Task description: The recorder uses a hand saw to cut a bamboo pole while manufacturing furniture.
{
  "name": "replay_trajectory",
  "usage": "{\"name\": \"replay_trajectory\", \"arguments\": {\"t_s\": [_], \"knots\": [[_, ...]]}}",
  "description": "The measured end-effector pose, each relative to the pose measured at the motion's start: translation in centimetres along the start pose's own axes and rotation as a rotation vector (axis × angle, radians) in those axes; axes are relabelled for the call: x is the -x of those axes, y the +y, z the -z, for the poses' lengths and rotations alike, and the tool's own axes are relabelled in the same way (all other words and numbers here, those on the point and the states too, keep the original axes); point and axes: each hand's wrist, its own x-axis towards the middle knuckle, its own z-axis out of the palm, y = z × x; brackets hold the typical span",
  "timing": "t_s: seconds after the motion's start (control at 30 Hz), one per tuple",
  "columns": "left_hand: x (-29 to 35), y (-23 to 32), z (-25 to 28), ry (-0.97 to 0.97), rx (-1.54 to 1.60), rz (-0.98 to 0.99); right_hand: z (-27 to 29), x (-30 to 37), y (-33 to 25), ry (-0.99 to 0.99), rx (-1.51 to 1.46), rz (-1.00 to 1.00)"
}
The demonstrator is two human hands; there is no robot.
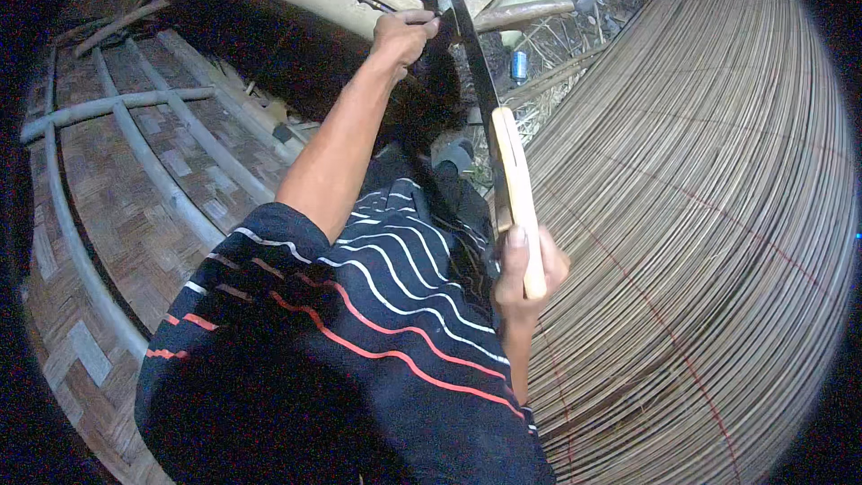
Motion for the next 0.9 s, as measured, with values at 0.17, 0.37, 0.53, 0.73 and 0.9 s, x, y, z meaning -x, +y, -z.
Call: {"name": "replay_trajectory", "arguments": {"t_s": [0.17, 0.37, 0.53, 0.73, 0.9], "knots": [[-0.5, -0.5, 0.7, -0.042, 0.072, 0.019, 1.5, 1.3, 0.7, 0.077, 0.167, 0.101], [-2.0, -2.2, 0.4, -0.021, 0.089, 0.014, 0.6, 1.1, -3.1, 0.031, 0.143, -0.043], [-1.4, -1.7, -0.6, -0.002, 0.118, 0.044, 2.2, 3.4, -3.9, 0.026, 0.224, 0.056], [-0.8, -0.8, -0.2, -0.154, 0.209, 0.115, 0.0, 2.8, -4.3, 0.062, 0.356, 0.093], [-1.1, -0.8, -1.8, -0.008, 0.411, 0.05, 1.7, 4.9, -3.4, 0.09, 0.194, 0.146]]}}
